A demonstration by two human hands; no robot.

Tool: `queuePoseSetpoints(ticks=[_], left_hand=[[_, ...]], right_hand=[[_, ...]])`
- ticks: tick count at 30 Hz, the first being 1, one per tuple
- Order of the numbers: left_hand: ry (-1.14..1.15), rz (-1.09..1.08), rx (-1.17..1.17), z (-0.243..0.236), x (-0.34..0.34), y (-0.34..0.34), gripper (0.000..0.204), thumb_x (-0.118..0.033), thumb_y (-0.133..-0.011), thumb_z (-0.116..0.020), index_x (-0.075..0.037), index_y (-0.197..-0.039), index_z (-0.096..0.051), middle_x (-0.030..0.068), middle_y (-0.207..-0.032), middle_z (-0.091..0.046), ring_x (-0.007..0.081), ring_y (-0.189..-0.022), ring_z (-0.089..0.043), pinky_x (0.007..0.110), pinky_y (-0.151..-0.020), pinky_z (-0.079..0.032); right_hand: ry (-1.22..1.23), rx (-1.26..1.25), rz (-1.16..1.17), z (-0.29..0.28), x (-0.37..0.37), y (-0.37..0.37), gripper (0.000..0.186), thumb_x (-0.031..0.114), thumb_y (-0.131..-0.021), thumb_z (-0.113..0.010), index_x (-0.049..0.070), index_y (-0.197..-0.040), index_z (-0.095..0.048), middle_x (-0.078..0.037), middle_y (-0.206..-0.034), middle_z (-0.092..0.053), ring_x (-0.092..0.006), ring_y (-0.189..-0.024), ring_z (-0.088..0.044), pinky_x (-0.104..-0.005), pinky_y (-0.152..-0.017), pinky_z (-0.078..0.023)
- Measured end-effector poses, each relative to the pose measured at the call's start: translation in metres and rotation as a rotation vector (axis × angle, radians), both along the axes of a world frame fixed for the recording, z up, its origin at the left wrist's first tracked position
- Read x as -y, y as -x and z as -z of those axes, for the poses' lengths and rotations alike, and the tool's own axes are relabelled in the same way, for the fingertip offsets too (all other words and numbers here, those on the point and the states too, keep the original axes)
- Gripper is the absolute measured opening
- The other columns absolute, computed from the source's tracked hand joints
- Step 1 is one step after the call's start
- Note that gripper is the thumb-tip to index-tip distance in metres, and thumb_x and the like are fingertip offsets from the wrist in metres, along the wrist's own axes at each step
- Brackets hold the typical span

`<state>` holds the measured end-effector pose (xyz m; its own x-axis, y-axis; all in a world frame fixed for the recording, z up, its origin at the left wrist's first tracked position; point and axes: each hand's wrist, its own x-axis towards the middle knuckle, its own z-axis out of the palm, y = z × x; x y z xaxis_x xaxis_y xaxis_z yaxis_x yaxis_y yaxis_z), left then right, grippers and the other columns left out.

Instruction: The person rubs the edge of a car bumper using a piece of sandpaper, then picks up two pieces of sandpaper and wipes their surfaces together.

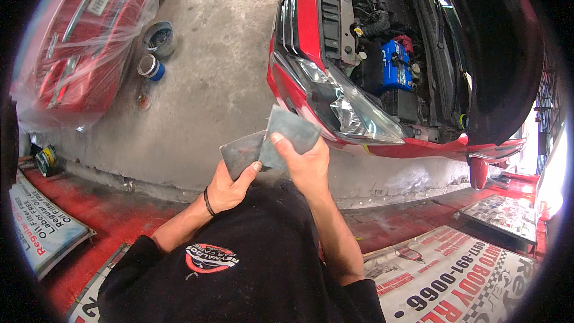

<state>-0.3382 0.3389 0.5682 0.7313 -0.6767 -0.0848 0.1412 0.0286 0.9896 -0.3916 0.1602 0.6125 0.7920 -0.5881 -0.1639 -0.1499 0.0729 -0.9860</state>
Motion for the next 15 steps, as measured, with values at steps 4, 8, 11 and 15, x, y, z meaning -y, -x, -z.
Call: queuePoseSetpoints(ticks=[4,8,11,15], left_hand=[[-0.092,0.270,0.011,-0.005,-0.016,-0.022,0.035,-0.018,-0.103,-0.068,0.000,-0.133,-0.063,0.0112,-0.111,-0.074,0.0208,-0.103,-0.067,0.037,-0.092,-0.053],[-0.136,0.522,-0.058,0.002,-0.022,-0.039,0.043,-0.023,-0.099,-0.075,0.000,-0.133,-0.062,0.0117,-0.117,-0.073,0.0210,-0.109,-0.065,0.037,-0.097,-0.052],[-0.026,0.365,-0.133,0.014,-0.017,-0.026,0.048,-0.020,-0.097,-0.078,0.001,-0.136,-0.060,0.0112,-0.129,-0.069,0.0201,-0.120,-0.062,0.036,-0.104,-0.050],[0.068,0.161,-0.219,0.024,-0.006,-0.017,0.053,-0.019,-0.098,-0.077,0.003,-0.141,-0.056,0.0110,-0.138,-0.064,0.0210,-0.128,-0.057,0.037,-0.110,-0.045]], right_hand=[[0.225,-0.087,-0.141,-0.008,-0.004,0.005,0.028,0.012,-0.092,-0.081,-0.002,-0.113,-0.072,-0.004,-0.093,-0.077,-0.0092,-0.083,-0.069,-0.0284,-0.076,-0.056],[0.322,-0.171,-0.356,-0.014,-0.010,0.008,0.030,0.016,-0.092,-0.081,-0.002,-0.114,-0.070,-0.005,-0.091,-0.077,-0.0079,-0.081,-0.069,-0.0290,-0.074,-0.057],[0.192,-0.180,-0.189,0.001,-0.004,0.012,0.034,0.018,-0.092,-0.082,-0.001,-0.117,-0.069,-0.005,-0.097,-0.077,-0.0106,-0.088,-0.069,-0.0315,-0.081,-0.057],[-0.220,-0.081,0.188,0.039,0.002,0.033,0.030,0.012,-0.094,-0.080,0.001,-0.121,-0.069,-0.005,-0.113,-0.073,-0.0129,-0.101,-0.067,-0.0323,-0.091,-0.055]])
